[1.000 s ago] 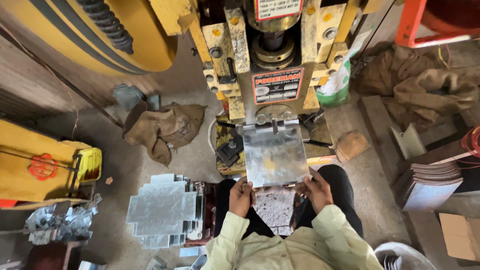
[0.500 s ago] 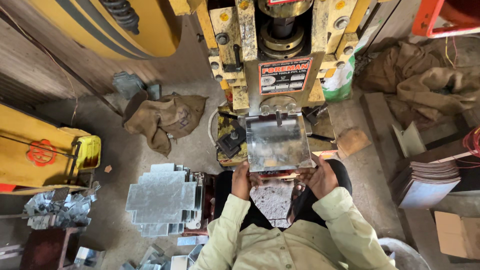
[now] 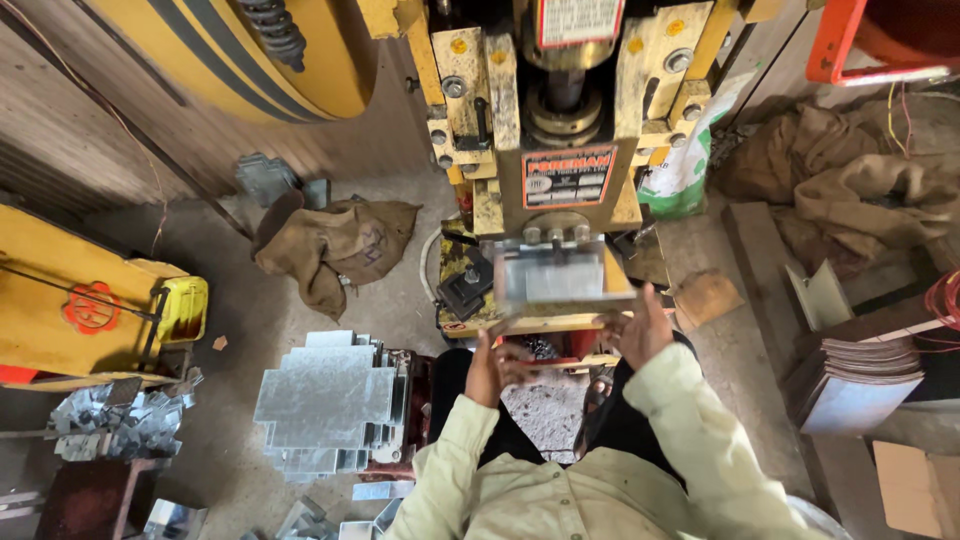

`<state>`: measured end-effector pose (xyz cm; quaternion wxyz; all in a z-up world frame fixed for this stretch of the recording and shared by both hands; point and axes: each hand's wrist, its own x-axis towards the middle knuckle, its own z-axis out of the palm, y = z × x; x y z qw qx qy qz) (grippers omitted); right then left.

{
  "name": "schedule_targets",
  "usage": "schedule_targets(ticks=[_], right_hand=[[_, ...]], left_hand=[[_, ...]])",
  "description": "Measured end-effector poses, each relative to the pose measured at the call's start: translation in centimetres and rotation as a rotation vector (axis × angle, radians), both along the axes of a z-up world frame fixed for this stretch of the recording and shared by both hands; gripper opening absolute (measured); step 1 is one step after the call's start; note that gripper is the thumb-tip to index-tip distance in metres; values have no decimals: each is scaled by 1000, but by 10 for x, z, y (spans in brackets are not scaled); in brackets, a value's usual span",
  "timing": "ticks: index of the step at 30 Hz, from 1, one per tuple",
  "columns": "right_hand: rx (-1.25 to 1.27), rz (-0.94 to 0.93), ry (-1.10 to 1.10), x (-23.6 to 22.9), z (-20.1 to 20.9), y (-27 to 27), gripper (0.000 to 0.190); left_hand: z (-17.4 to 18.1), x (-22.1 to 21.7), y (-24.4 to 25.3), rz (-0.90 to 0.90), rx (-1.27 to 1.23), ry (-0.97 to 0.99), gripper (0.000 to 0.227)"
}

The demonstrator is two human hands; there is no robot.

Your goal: The person operates a hydraulic press machine to shape metal sheets. They place flat metal sheets into the machine, activate the press, and remove the formed pieces. The person then stacks the finished metal pieces on the floor.

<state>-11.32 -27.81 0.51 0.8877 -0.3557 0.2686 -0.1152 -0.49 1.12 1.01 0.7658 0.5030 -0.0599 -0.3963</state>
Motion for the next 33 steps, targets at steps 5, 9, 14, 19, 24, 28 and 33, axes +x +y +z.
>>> schedule_targets(ticks=[5,9,14,19,24,28,33], right_hand=[[-193,-65,37,26,12,-7,34],[-99,-362,20,0,23,25,13],[-69,-373,-52,-9,0,39,11],[-237,-193,0,-17,-25,53,18],[12,452,177,-29,7,72,39],[-137,210,183,-24,-26,84,45],[-308,150,350,-20,-56,85,42]], left_hand=[[3,0,-25,-140,-183,-3,94],[26,-8,-22,-198,-136,-86,76],[46,-13,-32,-206,-24,-127,72],[36,-14,-38,-215,-11,-121,69],[-13,-2,-45,159,29,-125,52],[-42,-1,-34,287,79,-178,56],[-22,-8,-32,271,-4,-89,66]])
